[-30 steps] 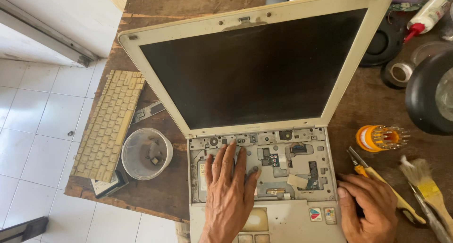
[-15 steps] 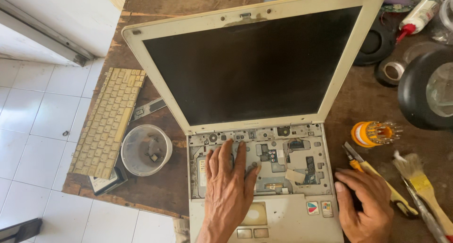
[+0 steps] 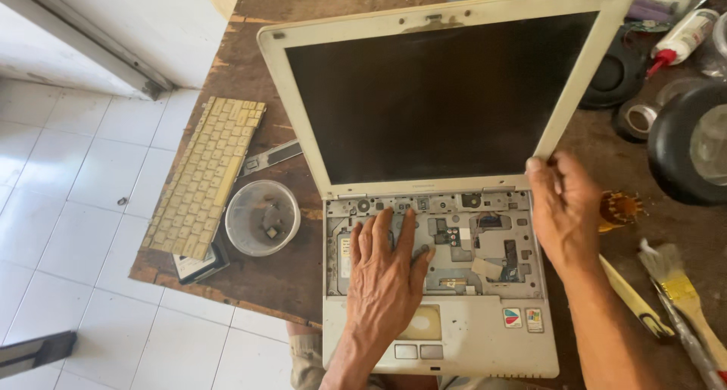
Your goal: The person uses a screwdriver to remove screws from the top edge of a white laptop keyboard. After removing the screws, the person lifts the keyboard off the laptop chassis and places it on the table to the left.
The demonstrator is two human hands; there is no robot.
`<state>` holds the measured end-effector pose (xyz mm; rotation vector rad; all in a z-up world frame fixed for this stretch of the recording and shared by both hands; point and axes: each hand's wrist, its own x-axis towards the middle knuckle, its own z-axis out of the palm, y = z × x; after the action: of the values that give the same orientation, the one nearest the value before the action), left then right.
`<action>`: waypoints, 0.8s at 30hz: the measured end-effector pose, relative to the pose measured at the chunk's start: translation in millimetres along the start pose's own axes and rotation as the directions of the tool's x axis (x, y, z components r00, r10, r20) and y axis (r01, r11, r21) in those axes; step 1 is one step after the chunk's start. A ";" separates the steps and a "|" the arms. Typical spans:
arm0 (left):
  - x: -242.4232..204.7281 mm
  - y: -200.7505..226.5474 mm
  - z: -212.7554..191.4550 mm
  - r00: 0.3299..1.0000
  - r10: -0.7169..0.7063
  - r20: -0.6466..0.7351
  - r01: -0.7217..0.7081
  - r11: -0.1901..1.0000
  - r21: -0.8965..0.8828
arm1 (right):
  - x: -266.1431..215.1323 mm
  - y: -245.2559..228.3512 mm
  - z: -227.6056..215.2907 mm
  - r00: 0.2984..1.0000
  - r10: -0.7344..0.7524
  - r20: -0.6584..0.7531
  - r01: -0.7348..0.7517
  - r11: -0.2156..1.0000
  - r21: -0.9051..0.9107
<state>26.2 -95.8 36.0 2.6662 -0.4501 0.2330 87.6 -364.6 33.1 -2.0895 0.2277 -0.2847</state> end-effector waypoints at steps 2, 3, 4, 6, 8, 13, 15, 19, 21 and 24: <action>-1.8 -1.1 1.7 1.000 -0.004 0.005 0.004 1.000 0.009 | 3.5 1.7 1.7 1.000 0.018 -0.012 -0.018 1.000 0.026; -1.2 -1.0 3.1 1.000 0.004 0.010 -0.004 1.000 0.015 | 5.2 2.9 0.7 0.999 0.040 -0.034 -0.038 0.998 0.050; -0.9 -0.4 3.1 1.000 0.007 0.011 -0.007 1.000 0.012 | 5.9 3.3 -0.7 0.998 0.041 -0.037 -0.039 0.998 0.048; 0.2 0.0 2.5 1.000 -0.008 0.015 0.007 1.000 0.020 | 7.9 4.3 -2.4 0.999 -0.028 -0.031 0.029 0.999 0.041; 0.5 0.0 2.5 1.000 -0.002 0.011 0.001 1.000 0.021 | 9.3 3.5 -2.8 0.999 -0.026 -0.033 0.028 0.997 0.067; 0.1 -1.0 3.0 1.000 0.014 0.007 -0.014 1.000 0.025 | 14.0 8.8 0.4 0.999 0.002 -0.049 0.004 0.993 0.120; -1.0 -1.6 4.9 1.000 0.008 0.007 -0.008 1.000 0.028 | 15.2 9.8 1.6 0.999 0.004 -0.052 0.003 0.991 0.136; -0.3 -0.2 4.5 1.000 -0.005 0.010 0.005 1.000 0.022 | 15.6 9.2 1.2 0.999 0.007 -0.051 0.001 0.986 0.165; 0.1 0.0 4.1 1.000 -0.006 0.012 0.005 1.000 0.020 | 15.4 7.7 -0.1 0.999 0.045 -0.024 -0.040 0.983 0.180; 0.0 1.3 1.9 1.000 -0.003 0.001 0.003 1.000 0.017 | 13.0 8.2 -0.3 0.999 0.047 -0.017 -0.042 0.976 0.212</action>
<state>25.9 -97.8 34.8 2.6834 -0.4465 0.2348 99.6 -372.5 27.6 -1.8689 0.2463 -0.2925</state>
